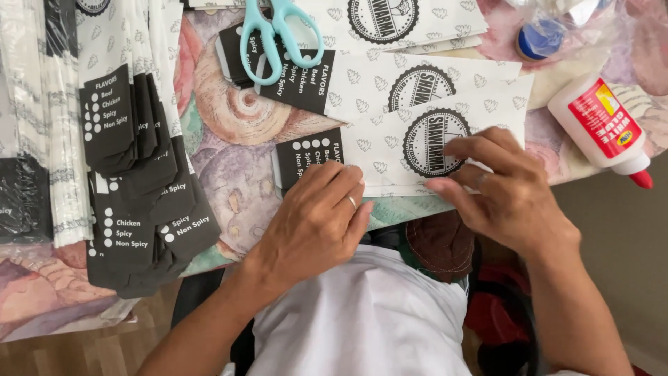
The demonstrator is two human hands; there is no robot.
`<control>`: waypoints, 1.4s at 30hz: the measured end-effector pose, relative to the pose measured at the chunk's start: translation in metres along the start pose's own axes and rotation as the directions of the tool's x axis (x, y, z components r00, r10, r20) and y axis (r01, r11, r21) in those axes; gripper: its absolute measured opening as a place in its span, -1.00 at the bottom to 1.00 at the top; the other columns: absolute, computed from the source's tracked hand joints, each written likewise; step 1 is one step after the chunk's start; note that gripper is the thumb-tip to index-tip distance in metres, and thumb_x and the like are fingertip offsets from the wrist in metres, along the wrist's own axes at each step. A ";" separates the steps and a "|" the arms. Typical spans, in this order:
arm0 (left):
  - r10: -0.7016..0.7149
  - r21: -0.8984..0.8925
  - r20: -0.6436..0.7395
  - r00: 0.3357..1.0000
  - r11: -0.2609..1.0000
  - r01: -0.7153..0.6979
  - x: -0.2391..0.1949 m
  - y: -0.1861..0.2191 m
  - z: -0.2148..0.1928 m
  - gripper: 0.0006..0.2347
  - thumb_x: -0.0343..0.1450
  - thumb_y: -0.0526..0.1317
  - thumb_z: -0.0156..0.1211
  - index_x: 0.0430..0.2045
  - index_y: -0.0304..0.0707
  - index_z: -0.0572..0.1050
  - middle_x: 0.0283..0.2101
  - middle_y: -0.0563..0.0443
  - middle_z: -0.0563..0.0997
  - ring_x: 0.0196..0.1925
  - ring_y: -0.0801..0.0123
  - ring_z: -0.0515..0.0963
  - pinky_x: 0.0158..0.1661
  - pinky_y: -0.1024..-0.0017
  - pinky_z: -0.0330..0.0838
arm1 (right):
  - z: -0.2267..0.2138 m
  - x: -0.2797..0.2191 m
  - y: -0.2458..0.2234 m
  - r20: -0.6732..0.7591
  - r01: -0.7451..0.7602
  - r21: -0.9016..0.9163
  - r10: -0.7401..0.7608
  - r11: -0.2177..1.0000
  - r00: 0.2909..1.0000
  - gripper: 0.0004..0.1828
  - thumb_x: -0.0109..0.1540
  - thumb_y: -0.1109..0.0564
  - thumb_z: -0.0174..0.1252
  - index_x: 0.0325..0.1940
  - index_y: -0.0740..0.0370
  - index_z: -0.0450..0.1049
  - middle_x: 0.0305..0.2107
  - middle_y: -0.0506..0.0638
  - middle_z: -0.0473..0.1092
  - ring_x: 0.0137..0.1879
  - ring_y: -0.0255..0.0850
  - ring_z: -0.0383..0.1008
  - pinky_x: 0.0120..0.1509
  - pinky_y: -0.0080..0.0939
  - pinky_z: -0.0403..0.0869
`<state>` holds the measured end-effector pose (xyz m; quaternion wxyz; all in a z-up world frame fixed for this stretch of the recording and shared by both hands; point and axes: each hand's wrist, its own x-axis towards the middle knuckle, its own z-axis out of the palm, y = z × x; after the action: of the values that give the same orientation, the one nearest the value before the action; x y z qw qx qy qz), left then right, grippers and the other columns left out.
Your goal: Applying glue to the edges of paper food wrappers and folding them to prepare them for use.
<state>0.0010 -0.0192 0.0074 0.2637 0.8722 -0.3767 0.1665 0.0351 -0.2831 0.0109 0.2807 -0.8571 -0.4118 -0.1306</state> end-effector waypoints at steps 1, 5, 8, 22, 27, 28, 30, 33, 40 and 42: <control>-0.018 -0.008 -0.019 1.000 1.000 0.018 0.002 -0.002 0.004 -0.86 0.43 -0.43 0.26 -0.54 -0.49 0.46 -0.35 -0.13 0.44 -0.29 0.18 0.38 -0.29 0.30 0.29 | 0.004 0.004 0.002 -0.002 0.004 0.012 -0.004 1.000 1.000 -0.68 0.28 0.18 0.33 -0.48 0.40 0.46 -0.24 0.24 0.48 -0.22 0.03 0.45 -0.09 -0.07 0.45; -0.040 0.053 -0.117 0.992 0.998 0.046 0.015 -0.011 0.019 -0.74 0.45 -0.45 0.35 -0.62 -0.37 0.39 -0.43 -0.09 0.40 -0.37 0.18 0.35 -0.32 0.26 0.28 | 0.013 0.005 0.011 0.023 -0.067 0.108 0.065 0.992 0.998 -0.61 0.24 0.16 0.41 -0.40 0.40 0.32 -0.18 0.21 0.35 -0.11 0.03 0.35 -0.01 -0.06 0.41; -0.182 0.094 -0.049 0.982 0.978 0.186 0.019 -0.012 0.027 -0.83 0.39 -0.39 0.33 -0.28 -0.43 0.43 -0.30 -0.13 0.36 -0.31 0.12 0.44 -0.26 0.25 0.45 | 0.011 0.009 0.008 0.120 -0.138 0.057 0.131 0.989 0.984 -0.59 0.32 0.04 0.26 0.12 0.31 0.34 0.10 0.20 0.34 0.08 0.12 0.31 0.26 0.08 0.38; -0.311 0.314 0.173 0.935 0.917 0.247 0.031 -0.008 0.030 -0.45 0.42 -0.21 0.10 0.37 -0.31 0.26 0.01 -0.10 0.42 -0.31 0.23 0.45 -0.27 0.26 0.45 | -0.002 0.006 0.014 0.209 -0.145 -0.069 0.156 0.987 0.965 -0.48 0.47 0.07 -0.12 0.47 0.40 0.18 0.43 0.27 0.22 0.29 0.19 0.24 0.33 0.12 0.22; -0.320 0.314 0.199 0.926 0.916 0.249 0.032 -0.009 0.032 -0.44 0.40 -0.18 0.12 0.37 -0.29 0.25 0.01 -0.10 0.41 -0.33 0.26 0.46 -0.31 0.28 0.46 | -0.015 -0.006 0.021 0.102 -0.224 -0.205 0.249 0.953 0.963 -0.50 0.55 0.10 -0.27 0.40 0.54 0.32 0.41 0.38 0.30 0.09 0.27 0.17 0.24 0.16 0.28; -0.324 0.309 0.196 0.926 0.916 0.255 0.032 -0.008 0.032 -0.43 0.40 -0.18 0.13 0.38 -0.28 0.24 0.02 -0.10 0.41 -0.31 0.25 0.46 -0.29 0.27 0.46 | -0.015 -0.008 0.022 0.082 -0.245 -0.217 0.267 0.945 0.960 -0.56 0.55 0.19 -0.21 0.40 0.55 0.33 0.40 0.38 0.31 0.07 0.27 0.18 0.22 0.17 0.28; -0.337 0.307 0.188 0.922 0.912 0.271 0.031 -0.008 0.033 -0.42 0.40 -0.19 0.13 0.39 -0.28 0.22 0.03 -0.10 0.41 -0.29 0.24 0.46 -0.27 0.26 0.47 | -0.013 -0.008 0.022 0.067 -0.256 -0.223 0.277 0.941 0.959 -0.61 0.55 0.27 -0.15 0.40 0.56 0.35 0.40 0.37 0.32 0.05 0.27 0.19 0.19 0.17 0.28; -0.340 0.280 0.155 0.928 0.915 0.289 0.031 -0.006 0.035 -0.39 0.37 -0.21 0.13 0.41 -0.27 0.22 0.03 -0.12 0.42 -0.33 0.23 0.47 -0.33 0.25 0.48 | -0.009 -0.007 0.019 0.032 -0.356 -0.344 0.390 0.869 0.920 -0.62 0.48 0.39 -0.05 0.39 0.61 0.34 0.32 0.47 0.37 0.08 0.30 0.21 0.05 0.25 0.32; -0.400 0.328 0.188 0.897 0.887 0.326 0.037 -0.003 0.041 -0.38 0.37 -0.14 0.14 0.41 -0.15 0.20 0.05 -0.08 0.40 -0.34 0.27 0.49 -0.29 0.23 0.49 | 0.004 -0.002 0.016 -0.075 -0.356 -0.473 0.366 0.806 0.928 -0.65 0.51 0.38 0.04 0.39 0.55 0.31 0.36 0.45 0.27 0.24 0.26 0.14 0.18 0.26 0.34; -0.410 0.348 0.169 0.896 0.875 0.335 0.037 0.001 0.041 -0.40 0.37 -0.14 0.15 0.38 -0.14 0.24 0.00 -0.06 0.40 -0.35 0.26 0.47 -0.30 0.23 0.45 | 0.012 -0.001 0.014 -0.101 -0.231 -0.504 0.209 0.832 0.973 -0.56 0.52 0.38 0.17 0.47 0.50 0.27 0.46 0.36 0.21 0.33 0.23 0.15 0.33 0.23 0.32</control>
<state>0.0285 -0.0647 -0.0077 0.1038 0.9726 -0.1982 0.0636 0.0456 -0.2838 -0.0047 0.0643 -0.9393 -0.2551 -0.2202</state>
